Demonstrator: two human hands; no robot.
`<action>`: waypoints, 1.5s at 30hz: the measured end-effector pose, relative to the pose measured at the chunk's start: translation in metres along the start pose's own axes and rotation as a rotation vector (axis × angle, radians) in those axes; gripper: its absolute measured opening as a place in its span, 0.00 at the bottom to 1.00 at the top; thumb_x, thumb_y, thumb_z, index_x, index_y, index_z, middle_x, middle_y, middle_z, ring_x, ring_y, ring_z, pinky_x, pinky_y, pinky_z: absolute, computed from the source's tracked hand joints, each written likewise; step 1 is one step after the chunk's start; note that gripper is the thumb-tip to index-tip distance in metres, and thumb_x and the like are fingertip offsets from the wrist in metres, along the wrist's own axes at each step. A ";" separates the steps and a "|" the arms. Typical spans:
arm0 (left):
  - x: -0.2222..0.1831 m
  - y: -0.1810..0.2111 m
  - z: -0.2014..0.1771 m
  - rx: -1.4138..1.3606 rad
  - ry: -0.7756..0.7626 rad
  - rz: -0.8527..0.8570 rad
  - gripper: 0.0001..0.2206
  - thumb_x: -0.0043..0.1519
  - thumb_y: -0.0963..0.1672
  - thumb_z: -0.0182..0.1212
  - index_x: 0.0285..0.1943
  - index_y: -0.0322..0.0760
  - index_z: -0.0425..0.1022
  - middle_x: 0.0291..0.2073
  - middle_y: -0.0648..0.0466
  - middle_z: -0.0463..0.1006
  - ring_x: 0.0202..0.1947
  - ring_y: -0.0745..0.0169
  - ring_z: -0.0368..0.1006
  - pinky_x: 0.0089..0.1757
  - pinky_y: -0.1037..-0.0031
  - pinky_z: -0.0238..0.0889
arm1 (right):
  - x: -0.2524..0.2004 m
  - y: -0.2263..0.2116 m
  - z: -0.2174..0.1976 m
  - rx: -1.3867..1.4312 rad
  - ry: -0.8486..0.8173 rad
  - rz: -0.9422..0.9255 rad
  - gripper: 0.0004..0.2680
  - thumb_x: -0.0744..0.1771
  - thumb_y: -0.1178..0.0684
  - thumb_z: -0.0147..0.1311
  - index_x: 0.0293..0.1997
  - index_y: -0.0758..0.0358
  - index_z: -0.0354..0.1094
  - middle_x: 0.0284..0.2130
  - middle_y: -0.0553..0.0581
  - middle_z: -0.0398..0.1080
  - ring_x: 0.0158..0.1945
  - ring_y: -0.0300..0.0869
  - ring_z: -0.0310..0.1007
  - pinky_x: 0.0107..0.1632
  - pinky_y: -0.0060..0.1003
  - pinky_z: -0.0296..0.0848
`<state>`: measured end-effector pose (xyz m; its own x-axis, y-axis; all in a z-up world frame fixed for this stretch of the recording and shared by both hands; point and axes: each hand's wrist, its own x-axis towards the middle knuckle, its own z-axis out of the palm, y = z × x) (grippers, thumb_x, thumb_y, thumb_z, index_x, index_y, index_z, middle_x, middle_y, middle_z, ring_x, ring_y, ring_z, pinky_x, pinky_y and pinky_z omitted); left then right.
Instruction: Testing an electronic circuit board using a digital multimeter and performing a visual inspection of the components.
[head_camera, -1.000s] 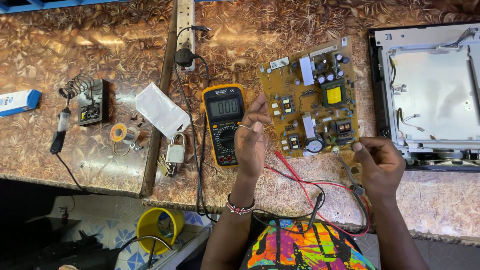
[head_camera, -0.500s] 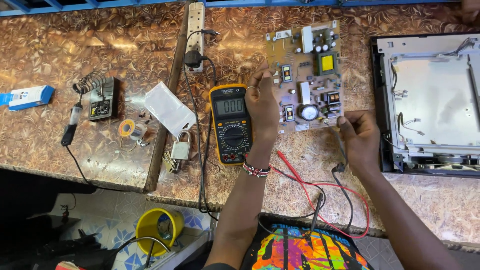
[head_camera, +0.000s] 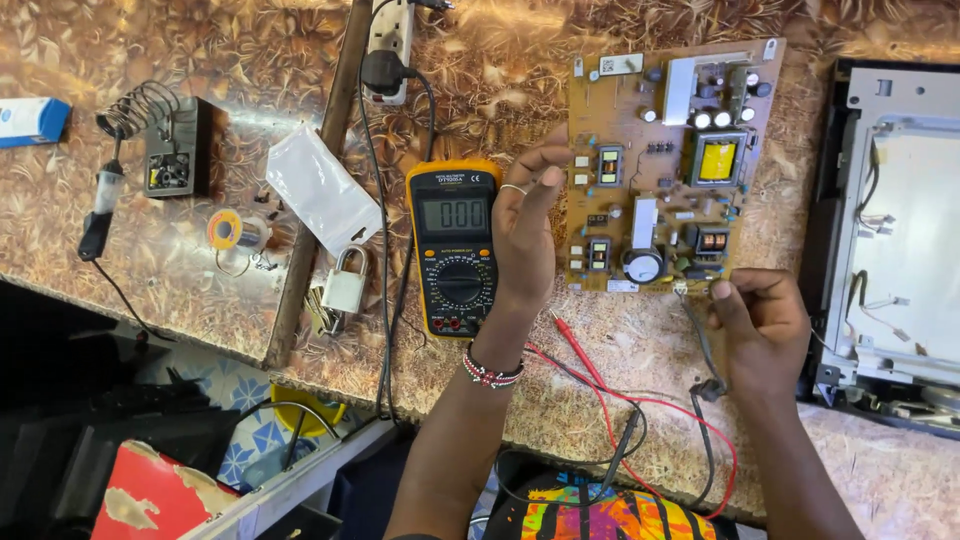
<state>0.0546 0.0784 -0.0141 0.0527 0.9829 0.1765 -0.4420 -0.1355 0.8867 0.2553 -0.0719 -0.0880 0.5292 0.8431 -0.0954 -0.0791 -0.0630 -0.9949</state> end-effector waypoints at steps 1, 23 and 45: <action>-0.002 0.000 -0.003 -0.038 -0.030 0.005 0.11 0.69 0.48 0.57 0.52 0.38 0.76 0.65 0.42 0.72 0.73 0.47 0.62 0.70 0.57 0.53 | -0.003 0.000 -0.001 0.039 -0.014 0.015 0.06 0.71 0.56 0.58 0.48 0.59 0.64 0.31 0.52 0.69 0.29 0.33 0.67 0.36 0.25 0.68; 0.001 0.018 0.001 -0.010 0.031 -0.104 0.18 0.63 0.49 0.65 0.58 0.37 0.73 0.62 0.45 0.74 0.65 0.52 0.69 0.66 0.64 0.62 | 0.001 -0.022 -0.005 -0.469 -0.111 0.250 0.05 0.70 0.54 0.57 0.46 0.61 0.66 0.27 0.56 0.65 0.26 0.43 0.61 0.27 0.37 0.65; -0.007 0.047 0.007 0.089 0.080 -0.186 0.26 0.58 0.46 0.66 0.66 0.33 0.73 0.59 0.47 0.79 0.60 0.56 0.75 0.59 0.73 0.71 | 0.002 -0.014 -0.005 -0.354 -0.133 0.155 0.04 0.68 0.56 0.58 0.42 0.64 0.69 0.26 0.57 0.67 0.27 0.43 0.63 0.29 0.37 0.65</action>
<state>0.0393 0.0643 0.0291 0.0536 0.9982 -0.0251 -0.3503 0.0423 0.9357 0.2614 -0.0721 -0.0749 0.4179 0.8696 -0.2628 0.1591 -0.3549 -0.9213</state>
